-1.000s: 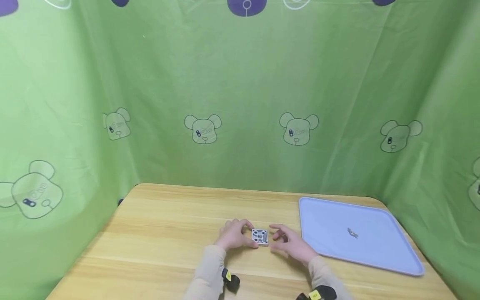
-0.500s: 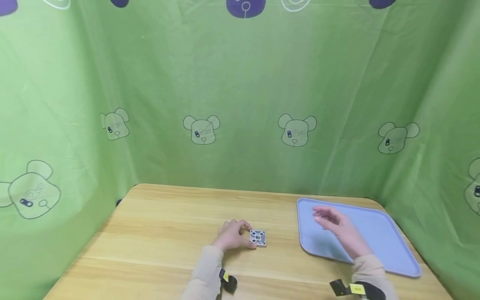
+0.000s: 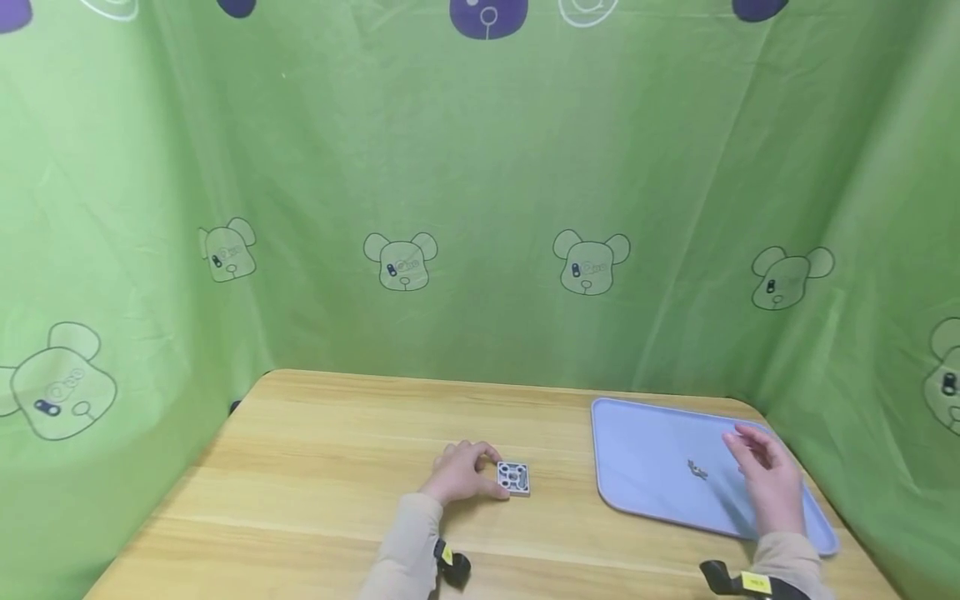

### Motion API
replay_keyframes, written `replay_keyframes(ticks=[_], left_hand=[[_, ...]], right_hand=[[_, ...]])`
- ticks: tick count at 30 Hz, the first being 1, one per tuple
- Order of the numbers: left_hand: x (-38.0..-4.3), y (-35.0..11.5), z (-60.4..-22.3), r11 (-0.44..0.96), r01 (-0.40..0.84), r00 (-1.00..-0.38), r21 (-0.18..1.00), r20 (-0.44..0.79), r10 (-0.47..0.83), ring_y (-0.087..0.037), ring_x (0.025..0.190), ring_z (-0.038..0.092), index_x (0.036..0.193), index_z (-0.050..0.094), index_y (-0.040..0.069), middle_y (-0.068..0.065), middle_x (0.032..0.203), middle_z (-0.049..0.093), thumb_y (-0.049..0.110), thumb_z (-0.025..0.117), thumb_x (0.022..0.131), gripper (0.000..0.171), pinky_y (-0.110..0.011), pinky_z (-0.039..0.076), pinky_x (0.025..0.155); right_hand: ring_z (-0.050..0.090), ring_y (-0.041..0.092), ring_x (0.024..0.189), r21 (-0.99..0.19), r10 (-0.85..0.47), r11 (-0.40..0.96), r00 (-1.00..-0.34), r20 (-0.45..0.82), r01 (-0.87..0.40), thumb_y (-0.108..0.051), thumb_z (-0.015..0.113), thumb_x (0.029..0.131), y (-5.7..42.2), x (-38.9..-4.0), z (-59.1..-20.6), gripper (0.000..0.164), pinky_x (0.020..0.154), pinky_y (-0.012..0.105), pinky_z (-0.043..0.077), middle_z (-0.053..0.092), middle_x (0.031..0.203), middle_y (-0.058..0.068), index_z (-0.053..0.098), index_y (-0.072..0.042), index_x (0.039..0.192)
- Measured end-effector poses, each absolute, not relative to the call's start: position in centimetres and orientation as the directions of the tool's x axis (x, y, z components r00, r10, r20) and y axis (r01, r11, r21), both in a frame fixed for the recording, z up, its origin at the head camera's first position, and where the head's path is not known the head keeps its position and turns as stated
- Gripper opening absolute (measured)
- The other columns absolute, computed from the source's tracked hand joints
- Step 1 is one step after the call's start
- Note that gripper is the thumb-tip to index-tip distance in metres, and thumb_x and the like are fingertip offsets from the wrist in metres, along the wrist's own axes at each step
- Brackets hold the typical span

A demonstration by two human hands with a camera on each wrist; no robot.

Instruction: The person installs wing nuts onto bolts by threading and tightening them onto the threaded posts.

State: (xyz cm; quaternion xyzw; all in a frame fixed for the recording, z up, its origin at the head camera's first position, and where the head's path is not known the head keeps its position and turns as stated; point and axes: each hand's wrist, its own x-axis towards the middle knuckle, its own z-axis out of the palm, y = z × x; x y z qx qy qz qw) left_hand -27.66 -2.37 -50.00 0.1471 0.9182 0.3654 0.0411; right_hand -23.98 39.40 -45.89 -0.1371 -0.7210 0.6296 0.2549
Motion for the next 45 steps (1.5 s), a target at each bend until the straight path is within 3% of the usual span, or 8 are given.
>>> replay_keyframes(ticks=[7, 9, 12, 15, 17, 19, 24, 45], left_hand=[[-27.7, -2.4, -50.1, 0.685, 0.244, -0.952, 0.687, 0.036, 0.303, -0.015, 0.084, 0.041, 0.106, 0.067, 0.024, 0.002, 0.09, 0.055, 0.04, 0.088, 0.062, 0.051, -0.037, 0.032, 0.081], [-27.7, -2.4, -50.1, 0.684, 0.245, -0.952, 0.687, 0.037, 0.304, -0.015, 0.085, 0.041, 0.106, 0.067, 0.024, 0.002, 0.09, 0.055, 0.039, 0.088, 0.062, 0.051, -0.037, 0.032, 0.082], [-27.7, -2.4, -50.1, 0.688, 0.253, -0.951, 0.68, 0.044, 0.306, -0.015, 0.084, 0.042, 0.106, 0.067, 0.023, 0.003, 0.09, 0.055, 0.04, 0.088, 0.062, 0.052, -0.037, 0.033, 0.082], [-27.7, -2.3, -50.1, 0.688, 0.259, -0.95, 0.678, 0.049, 0.309, -0.015, 0.084, 0.042, 0.106, 0.067, 0.022, 0.003, 0.09, 0.055, 0.04, 0.088, 0.062, 0.052, -0.037, 0.032, 0.082], [-27.7, -2.3, -50.1, 0.686, 0.259, -0.949, 0.68, 0.048, 0.31, -0.015, 0.084, 0.041, 0.106, 0.067, 0.022, 0.003, 0.09, 0.056, 0.04, 0.088, 0.062, 0.052, -0.037, 0.032, 0.082], [-27.7, -2.3, -50.2, 0.68, 0.256, -0.95, 0.687, 0.047, 0.31, -0.015, 0.084, 0.041, 0.106, 0.067, 0.022, 0.004, 0.09, 0.056, 0.04, 0.088, 0.062, 0.052, -0.037, 0.032, 0.082], [-28.0, -2.4, -50.6, 0.672, 0.253, -0.95, 0.696, 0.046, 0.31, -0.015, 0.085, 0.041, 0.106, 0.068, 0.023, 0.005, 0.09, 0.055, 0.041, 0.088, 0.062, 0.052, -0.037, 0.031, 0.082], [-28.5, -2.7, -51.5, 0.644, 0.288, -0.942, 0.709, 0.086, 0.326, -0.012, 0.084, 0.042, 0.105, 0.067, 0.024, 0.008, 0.088, 0.056, 0.043, 0.087, 0.063, 0.05, -0.034, 0.03, 0.083]], right_hand=[[0.045, -0.009, 0.081, -0.949, 0.604, 0.292, -0.793, 0.083, 0.123, -0.034, 0.069, 0.089, 40.7, -24.4, -48.5, 0.049, 0.071, 0.009, 0.036, 0.051, 0.081, -0.036, 0.057, -0.011, 0.131], [0.042, -0.008, 0.082, -0.916, 0.581, 0.359, -0.811, 0.067, 0.182, -0.039, 0.067, 0.09, 40.9, -24.5, -49.1, 0.059, 0.074, 0.013, 0.035, 0.056, 0.092, -0.026, 0.051, -0.007, 0.137], [0.038, -0.011, 0.079, -0.847, 0.528, 0.476, -0.847, 0.058, 0.238, -0.044, 0.065, 0.09, 41.1, -24.6, -49.5, 0.066, 0.077, 0.02, 0.035, 0.061, 0.116, 0.004, 0.048, -0.004, 0.14], [0.052, 0.004, 0.089, -0.785, 0.458, 0.575, -0.886, 0.075, 0.231, -0.043, 0.064, 0.091, 41.2, -24.7, -49.9, 0.065, 0.083, 0.031, 0.038, 0.051, 0.135, 0.028, 0.048, 0.0, 0.138], [0.056, 0.022, 0.102, -0.757, 0.41, 0.617, -0.909, 0.077, 0.214, -0.043, 0.064, 0.091, 41.2, -24.8, -50.1, 0.066, 0.09, 0.041, 0.039, 0.049, 0.135, 0.031, 0.048, 0.002, 0.137], [0.048, 0.044, 0.118, -0.733, 0.364, 0.653, -0.928, 0.081, 0.192, -0.043, 0.064, 0.091, 41.4, -24.9, -50.3, 0.067, 0.098, 0.053, 0.036, 0.047, 0.136, 0.034, 0.049, 0.004, 0.135], [0.043, 0.052, 0.125, -0.68, 0.3, 0.719, -0.947, 0.12, 0.141, -0.04, 0.069, 0.088, 41.5, -25.1, -50.8, 0.061, 0.103, 0.062, 0.031, 0.049, 0.136, 0.035, 0.056, 0.004, 0.128], [0.051, 0.051, 0.112, -0.567, 0.315, 0.811, -0.924, 0.216, 0.144, -0.025, 0.069, 0.087, 40.6, -25.6, -51.3, 0.027, 0.094, 0.058, 0.029, 0.06, 0.124, 0.03, 0.07, -0.004, 0.104]])
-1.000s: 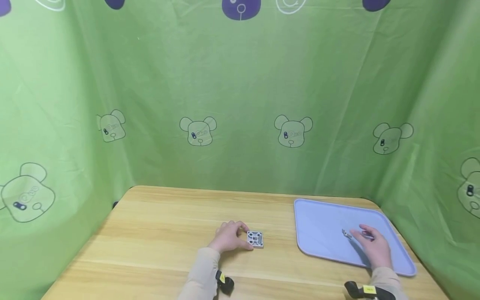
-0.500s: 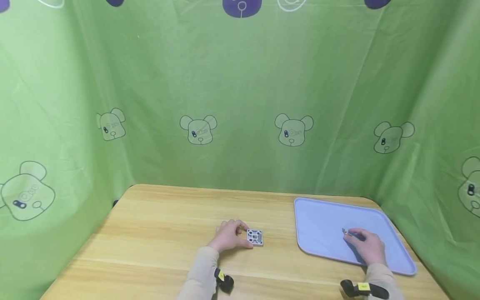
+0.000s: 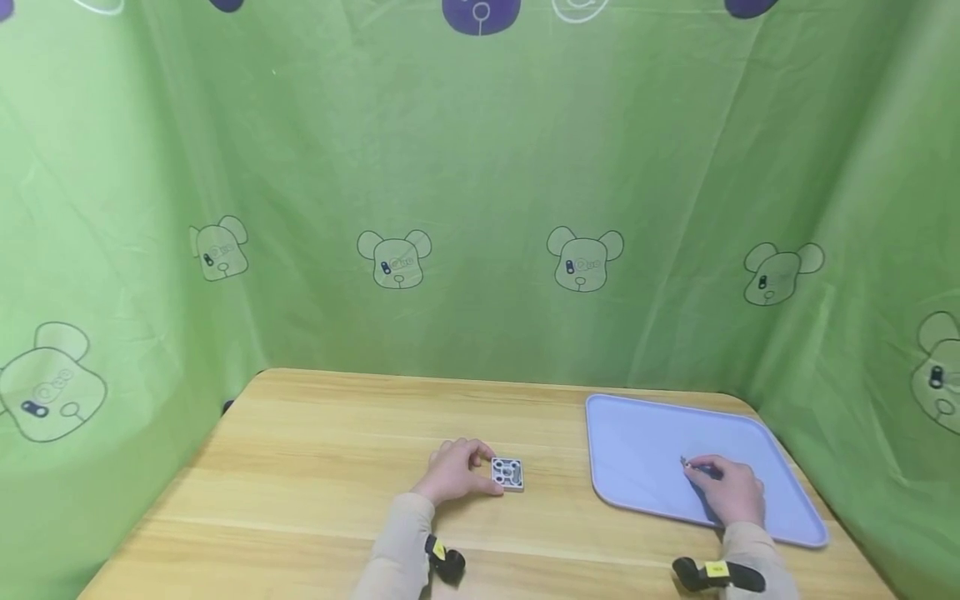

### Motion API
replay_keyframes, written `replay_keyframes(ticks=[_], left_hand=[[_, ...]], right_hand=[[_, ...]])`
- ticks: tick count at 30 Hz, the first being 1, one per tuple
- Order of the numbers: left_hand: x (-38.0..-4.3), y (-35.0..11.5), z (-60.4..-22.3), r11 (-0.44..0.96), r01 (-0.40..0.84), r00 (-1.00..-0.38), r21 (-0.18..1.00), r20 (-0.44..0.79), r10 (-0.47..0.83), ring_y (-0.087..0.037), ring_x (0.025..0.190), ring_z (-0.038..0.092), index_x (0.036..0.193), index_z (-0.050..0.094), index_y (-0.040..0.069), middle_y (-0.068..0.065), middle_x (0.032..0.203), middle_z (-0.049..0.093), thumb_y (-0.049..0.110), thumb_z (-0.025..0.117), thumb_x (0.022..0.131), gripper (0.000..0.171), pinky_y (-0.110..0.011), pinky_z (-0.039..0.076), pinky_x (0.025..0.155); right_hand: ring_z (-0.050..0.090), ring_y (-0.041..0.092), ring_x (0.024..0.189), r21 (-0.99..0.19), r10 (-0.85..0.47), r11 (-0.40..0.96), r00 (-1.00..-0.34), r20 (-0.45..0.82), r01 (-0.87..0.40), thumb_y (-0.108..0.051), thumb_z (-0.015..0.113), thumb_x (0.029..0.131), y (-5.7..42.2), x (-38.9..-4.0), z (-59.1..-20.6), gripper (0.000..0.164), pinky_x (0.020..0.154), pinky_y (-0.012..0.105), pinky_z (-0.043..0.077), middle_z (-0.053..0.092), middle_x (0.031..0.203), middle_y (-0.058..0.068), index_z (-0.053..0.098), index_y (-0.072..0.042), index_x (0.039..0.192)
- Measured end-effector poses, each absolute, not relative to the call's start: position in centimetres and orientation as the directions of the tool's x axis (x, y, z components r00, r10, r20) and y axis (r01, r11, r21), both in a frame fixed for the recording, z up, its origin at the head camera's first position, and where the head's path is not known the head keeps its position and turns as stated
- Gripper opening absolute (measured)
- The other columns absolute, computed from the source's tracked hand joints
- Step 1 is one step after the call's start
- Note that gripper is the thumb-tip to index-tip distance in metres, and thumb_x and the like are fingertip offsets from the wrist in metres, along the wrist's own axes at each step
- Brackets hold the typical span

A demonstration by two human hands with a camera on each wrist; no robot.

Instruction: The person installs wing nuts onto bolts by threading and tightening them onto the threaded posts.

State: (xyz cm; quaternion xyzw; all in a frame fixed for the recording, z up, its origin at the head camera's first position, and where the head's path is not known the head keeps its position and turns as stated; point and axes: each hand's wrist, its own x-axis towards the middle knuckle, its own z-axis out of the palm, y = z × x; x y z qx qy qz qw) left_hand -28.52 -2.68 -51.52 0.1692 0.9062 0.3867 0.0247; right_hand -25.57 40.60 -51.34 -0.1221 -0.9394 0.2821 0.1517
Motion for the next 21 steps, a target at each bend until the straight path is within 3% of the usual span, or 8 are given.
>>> replay_keyframes(ticks=[14, 21], left_hand=[[-28.5, -2.8, -51.3, 0.646, 0.286, -0.941, 0.708, 0.082, 0.328, -0.012, 0.082, 0.041, 0.105, 0.067, 0.024, 0.01, 0.086, 0.054, 0.043, 0.087, 0.063, 0.05, -0.033, 0.03, 0.083], [-28.7, -2.9, -51.6, 0.644, 0.292, -0.94, 0.707, 0.087, 0.33, -0.012, 0.082, 0.041, 0.104, 0.067, 0.025, 0.009, 0.085, 0.054, 0.044, 0.087, 0.063, 0.05, -0.033, 0.03, 0.082]], right_hand=[[0.053, 0.05, 0.11, -0.587, 0.334, 0.794, -0.919, 0.21, 0.155, -0.023, 0.067, 0.088, 40.6, -25.5, -51.3, 0.027, 0.094, 0.058, 0.03, 0.063, 0.119, 0.029, 0.07, -0.001, 0.102], [0.05, 0.049, 0.113, -0.661, 0.379, 0.734, -0.901, 0.21, 0.155, -0.024, 0.064, 0.091, 40.2, -25.4, -50.3, 0.035, 0.094, 0.057, 0.035, 0.058, 0.123, 0.033, 0.065, 0.005, 0.11]])
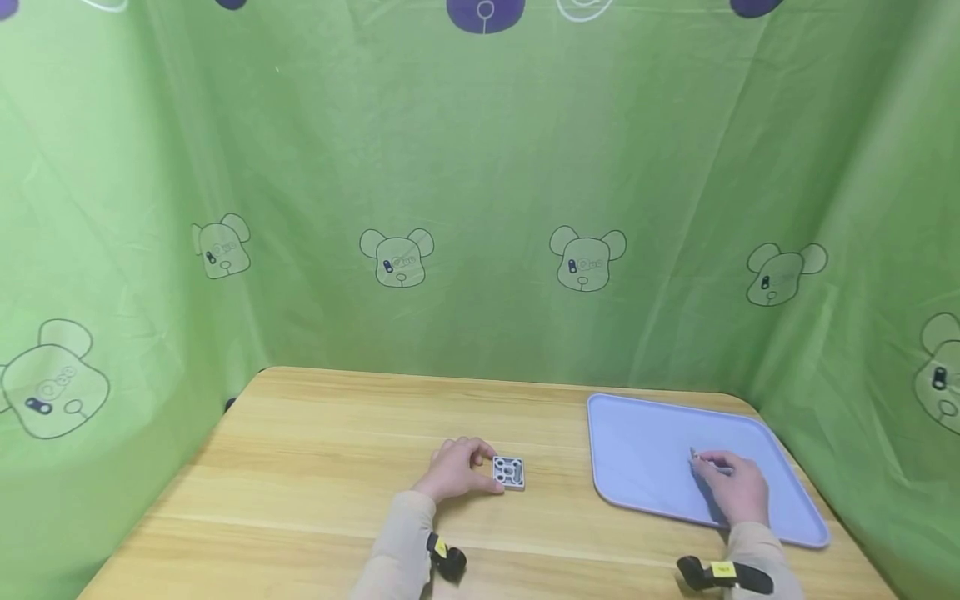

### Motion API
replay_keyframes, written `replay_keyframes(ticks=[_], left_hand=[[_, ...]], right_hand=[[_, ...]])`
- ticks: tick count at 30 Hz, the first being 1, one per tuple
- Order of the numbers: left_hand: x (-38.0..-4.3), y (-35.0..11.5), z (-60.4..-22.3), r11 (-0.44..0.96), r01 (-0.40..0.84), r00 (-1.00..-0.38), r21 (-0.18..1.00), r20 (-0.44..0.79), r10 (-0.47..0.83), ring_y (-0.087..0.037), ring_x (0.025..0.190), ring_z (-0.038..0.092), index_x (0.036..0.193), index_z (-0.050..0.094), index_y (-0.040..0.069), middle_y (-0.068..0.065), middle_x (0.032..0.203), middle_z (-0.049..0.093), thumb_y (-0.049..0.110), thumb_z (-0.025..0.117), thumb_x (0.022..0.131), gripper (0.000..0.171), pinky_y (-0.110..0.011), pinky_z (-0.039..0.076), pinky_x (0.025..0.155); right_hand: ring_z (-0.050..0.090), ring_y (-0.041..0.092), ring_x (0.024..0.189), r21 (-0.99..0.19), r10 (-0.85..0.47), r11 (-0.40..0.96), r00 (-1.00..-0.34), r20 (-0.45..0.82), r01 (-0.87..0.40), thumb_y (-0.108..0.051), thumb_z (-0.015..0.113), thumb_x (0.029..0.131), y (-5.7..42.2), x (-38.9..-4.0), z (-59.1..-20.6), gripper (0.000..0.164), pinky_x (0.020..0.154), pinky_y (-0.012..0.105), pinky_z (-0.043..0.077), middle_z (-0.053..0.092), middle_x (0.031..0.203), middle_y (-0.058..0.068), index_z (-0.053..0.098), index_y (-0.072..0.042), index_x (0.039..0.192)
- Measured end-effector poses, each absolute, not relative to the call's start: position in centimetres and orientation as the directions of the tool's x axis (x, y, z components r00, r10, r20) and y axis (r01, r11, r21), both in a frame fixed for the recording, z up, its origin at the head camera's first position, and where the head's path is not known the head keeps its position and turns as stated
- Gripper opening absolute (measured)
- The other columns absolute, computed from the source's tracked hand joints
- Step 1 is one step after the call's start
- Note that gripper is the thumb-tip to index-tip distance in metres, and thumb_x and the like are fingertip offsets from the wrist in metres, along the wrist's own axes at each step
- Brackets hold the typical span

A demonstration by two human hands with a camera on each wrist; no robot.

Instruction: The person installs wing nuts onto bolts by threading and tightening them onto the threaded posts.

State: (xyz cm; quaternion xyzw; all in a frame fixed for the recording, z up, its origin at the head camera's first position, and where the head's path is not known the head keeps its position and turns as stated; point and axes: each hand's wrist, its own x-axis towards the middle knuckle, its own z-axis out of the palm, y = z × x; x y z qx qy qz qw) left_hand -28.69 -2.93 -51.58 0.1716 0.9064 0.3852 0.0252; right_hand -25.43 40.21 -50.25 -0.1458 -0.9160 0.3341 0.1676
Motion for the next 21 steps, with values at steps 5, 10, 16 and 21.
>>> replay_keyframes(ticks=[5, 10, 16, 21], left_hand=[[-28.8, -2.9, -51.6, 0.641, 0.291, -0.94, 0.71, 0.087, 0.331, -0.012, 0.082, 0.04, 0.104, 0.067, 0.025, 0.009, 0.084, 0.054, 0.043, 0.087, 0.062, 0.049, -0.033, 0.029, 0.082], [-28.9, -2.9, -51.6, 0.637, 0.294, -0.939, 0.713, 0.093, 0.33, -0.012, 0.081, 0.04, 0.104, 0.068, 0.025, 0.009, 0.085, 0.055, 0.043, 0.087, 0.062, 0.05, -0.033, 0.029, 0.082], [-28.8, -2.9, -51.5, 0.63, 0.285, -0.94, 0.722, 0.082, 0.331, -0.012, 0.081, 0.041, 0.104, 0.068, 0.025, 0.007, 0.086, 0.057, 0.042, 0.088, 0.061, 0.05, -0.033, 0.029, 0.082], [-28.8, -2.8, -51.6, 0.635, 0.28, -0.942, 0.72, 0.079, 0.326, -0.011, 0.082, 0.041, 0.104, 0.068, 0.025, 0.008, 0.086, 0.056, 0.043, 0.088, 0.061, 0.051, -0.033, 0.03, 0.083]], right_hand=[[0.054, 0.032, 0.096, -0.686, 0.394, 0.716, -0.884, 0.249, 0.126, -0.027, 0.063, 0.092, 38.7, -25.1, -47.9, 0.035, 0.08, 0.041, 0.039, 0.059, 0.117, 0.029, 0.067, 0.003, 0.109], [0.041, -0.002, 0.077, -0.706, 0.405, 0.706, -0.852, 0.333, 0.059, -0.028, 0.067, 0.09, 36.7, -24.9, -45.5, 0.031, 0.071, 0.026, 0.034, 0.062, 0.107, 0.017, 0.069, -0.002, 0.107], [0.042, -0.002, 0.078, -0.776, 0.421, 0.63, -0.823, 0.382, -0.038, -0.024, 0.07, 0.087, 33.7, -24.6, -43.0, 0.028, 0.068, 0.018, 0.034, 0.053, 0.089, -0.012, 0.07, -0.003, 0.105], [0.044, 0.003, 0.085, -0.745, 0.346, 0.654, -0.825, 0.447, -0.129, -0.022, 0.069, 0.089, 31.2, -24.6, -42.3, 0.023, 0.068, 0.017, 0.035, 0.058, 0.1, 0.003, 0.07, -0.004, 0.103]])
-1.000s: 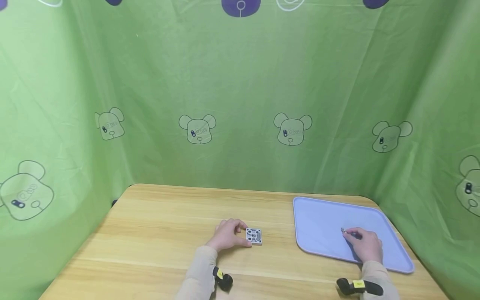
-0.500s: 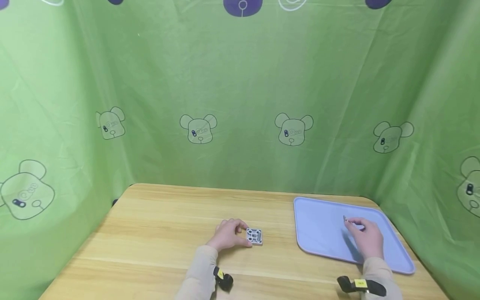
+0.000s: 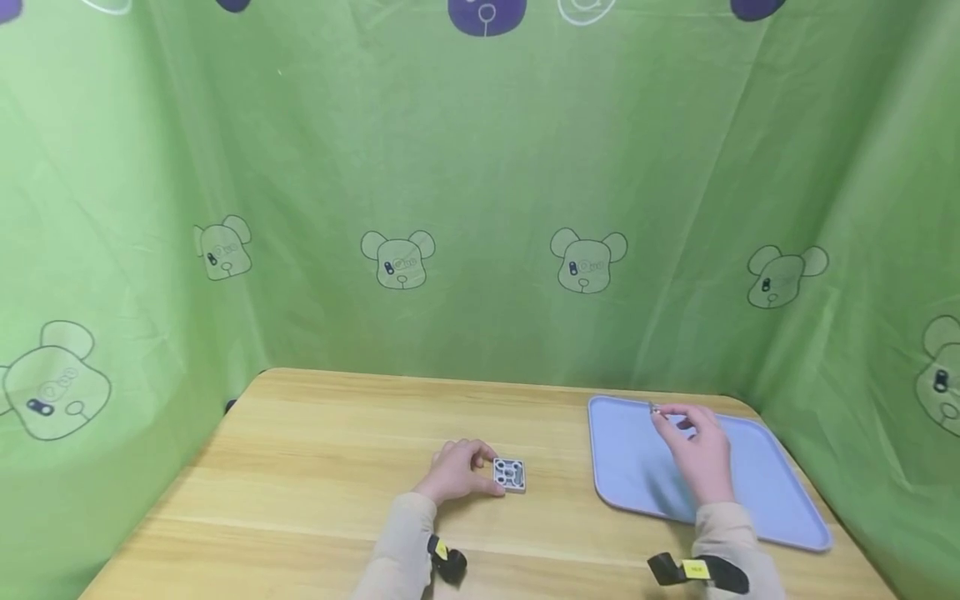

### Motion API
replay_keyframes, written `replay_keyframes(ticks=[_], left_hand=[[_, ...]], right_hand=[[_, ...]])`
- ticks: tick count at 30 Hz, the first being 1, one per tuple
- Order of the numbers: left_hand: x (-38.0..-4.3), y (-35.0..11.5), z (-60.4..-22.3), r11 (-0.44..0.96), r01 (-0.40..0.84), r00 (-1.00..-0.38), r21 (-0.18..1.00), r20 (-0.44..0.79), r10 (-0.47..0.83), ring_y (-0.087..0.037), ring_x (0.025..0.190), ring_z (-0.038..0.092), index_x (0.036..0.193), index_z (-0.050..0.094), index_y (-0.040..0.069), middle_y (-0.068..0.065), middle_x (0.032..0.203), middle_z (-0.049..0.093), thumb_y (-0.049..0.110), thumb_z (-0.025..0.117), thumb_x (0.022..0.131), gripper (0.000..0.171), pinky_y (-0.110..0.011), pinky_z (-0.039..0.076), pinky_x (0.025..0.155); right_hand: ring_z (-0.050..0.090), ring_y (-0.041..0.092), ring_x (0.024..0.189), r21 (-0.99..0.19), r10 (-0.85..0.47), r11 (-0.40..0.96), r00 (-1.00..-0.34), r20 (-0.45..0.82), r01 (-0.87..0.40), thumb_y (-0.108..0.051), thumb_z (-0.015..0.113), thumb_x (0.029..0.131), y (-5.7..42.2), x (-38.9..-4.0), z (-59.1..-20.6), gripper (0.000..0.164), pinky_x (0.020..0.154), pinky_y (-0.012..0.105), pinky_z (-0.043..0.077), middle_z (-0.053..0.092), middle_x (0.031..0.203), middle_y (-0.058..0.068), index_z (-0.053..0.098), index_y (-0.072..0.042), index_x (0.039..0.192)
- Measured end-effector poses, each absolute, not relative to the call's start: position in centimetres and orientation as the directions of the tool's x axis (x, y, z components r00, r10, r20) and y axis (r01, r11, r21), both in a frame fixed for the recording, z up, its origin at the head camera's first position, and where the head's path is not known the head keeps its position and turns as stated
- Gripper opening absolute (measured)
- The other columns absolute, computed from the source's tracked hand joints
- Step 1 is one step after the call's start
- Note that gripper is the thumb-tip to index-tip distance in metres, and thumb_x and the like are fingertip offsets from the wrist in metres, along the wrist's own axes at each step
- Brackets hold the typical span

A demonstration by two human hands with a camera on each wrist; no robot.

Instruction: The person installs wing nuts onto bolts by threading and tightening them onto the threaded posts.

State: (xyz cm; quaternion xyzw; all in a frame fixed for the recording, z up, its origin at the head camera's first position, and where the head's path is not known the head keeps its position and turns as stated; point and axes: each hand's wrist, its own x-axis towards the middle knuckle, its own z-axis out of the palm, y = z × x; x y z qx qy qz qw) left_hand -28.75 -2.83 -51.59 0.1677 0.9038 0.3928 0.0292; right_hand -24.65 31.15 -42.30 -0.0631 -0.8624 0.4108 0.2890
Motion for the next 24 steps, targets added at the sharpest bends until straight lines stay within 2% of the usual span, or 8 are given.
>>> replay_keyframes(ticks=[2, 7, 14, 24], left_hand=[[-28.8, -2.8, -51.6, 0.638, 0.283, -0.942, 0.716, 0.083, 0.325, -0.011, 0.082, 0.041, 0.104, 0.068, 0.025, 0.009, 0.085, 0.056, 0.043, 0.088, 0.061, 0.051, -0.033, 0.03, 0.083], [-28.9, -2.8, -51.7, 0.64, 0.288, -0.941, 0.712, 0.086, 0.327, -0.012, 0.081, 0.041, 0.103, 0.068, 0.025, 0.009, 0.084, 0.054, 0.042, 0.088, 0.061, 0.05, -0.033, 0.03, 0.082], [-29.0, -2.9, -51.9, 0.638, 0.284, -0.942, 0.716, 0.082, 0.326, -0.012, 0.081, 0.041, 0.103, 0.068, 0.025, 0.01, 0.084, 0.054, 0.043, 0.088, 0.061, 0.051, -0.033, 0.029, 0.082], [-28.9, -2.9, -51.7, 0.64, 0.282, -0.942, 0.714, 0.079, 0.327, -0.012, 0.081, 0.041, 0.105, 0.068, 0.025, 0.009, 0.084, 0.055, 0.043, 0.088, 0.061, 0.052, -0.033, 0.029, 0.081]], right_hand=[[0.045, 0.006, 0.086, -0.728, 0.315, 0.667, -0.826, 0.467, -0.158, -0.021, 0.069, 0.089, 30.2, -24.7, -42.2, 0.021, 0.068, 0.017, 0.035, 0.059, 0.103, 0.008, 0.07, -0.004, 0.101], [0.047, 0.012, 0.087, -0.711, 0.25, 0.67, -0.838, 0.486, -0.212, -0.018, 0.07, 0.088, 27.8, -24.7, -42.1, 0.016, 0.069, 0.019, 0.036, 0.06, 0.101, 0.006, 0.07, -0.006, 0.099], [0.048, 0.01, 0.084, -0.702, 0.152, 0.641, -0.845, 0.513, -0.311, -0.014, 0.072, 0.086, 24.4, -24.8, -42.6, 0.012, 0.068, 0.02, 0.039, 0.064, 0.101, 0.008, 0.07, -0.007, 0.096], [0.05, 0.016, 0.084, -0.718, 0.042, 0.58, -0.866, 0.498, -0.385, -0.011, 0.075, 0.082, 20.9, -25.2, -45.2, 0.014, 0.068, 0.023, 0.043, 0.063, 0.101, 0.004, 0.071, -0.011, 0.095]])
